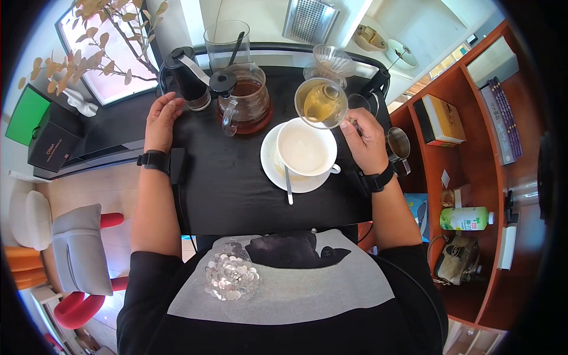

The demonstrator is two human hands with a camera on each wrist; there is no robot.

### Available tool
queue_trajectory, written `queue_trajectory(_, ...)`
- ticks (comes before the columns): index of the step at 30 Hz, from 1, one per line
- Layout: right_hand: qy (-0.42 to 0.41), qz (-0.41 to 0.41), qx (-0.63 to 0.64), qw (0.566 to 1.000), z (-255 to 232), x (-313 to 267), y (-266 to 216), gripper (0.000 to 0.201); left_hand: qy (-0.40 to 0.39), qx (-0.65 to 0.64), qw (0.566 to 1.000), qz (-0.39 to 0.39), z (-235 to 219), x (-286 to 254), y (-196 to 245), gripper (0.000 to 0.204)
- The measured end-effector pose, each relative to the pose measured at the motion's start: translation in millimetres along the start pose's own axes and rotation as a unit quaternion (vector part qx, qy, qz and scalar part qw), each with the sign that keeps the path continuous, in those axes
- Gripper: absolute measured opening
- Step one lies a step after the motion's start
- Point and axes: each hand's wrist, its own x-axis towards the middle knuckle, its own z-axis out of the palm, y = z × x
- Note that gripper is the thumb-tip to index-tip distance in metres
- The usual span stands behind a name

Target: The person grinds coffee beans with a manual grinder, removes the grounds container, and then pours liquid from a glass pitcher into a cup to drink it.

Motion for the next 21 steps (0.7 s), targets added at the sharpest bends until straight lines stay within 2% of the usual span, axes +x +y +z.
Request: queue_trajectory(21, 0.021, -0.03, -0.017, 0.999, 2.1, -1.3, 2.4, 0.011, -0.004, -0.001, 1.0, 0.0, 0.0, 0.2, 0.0, 0.029)
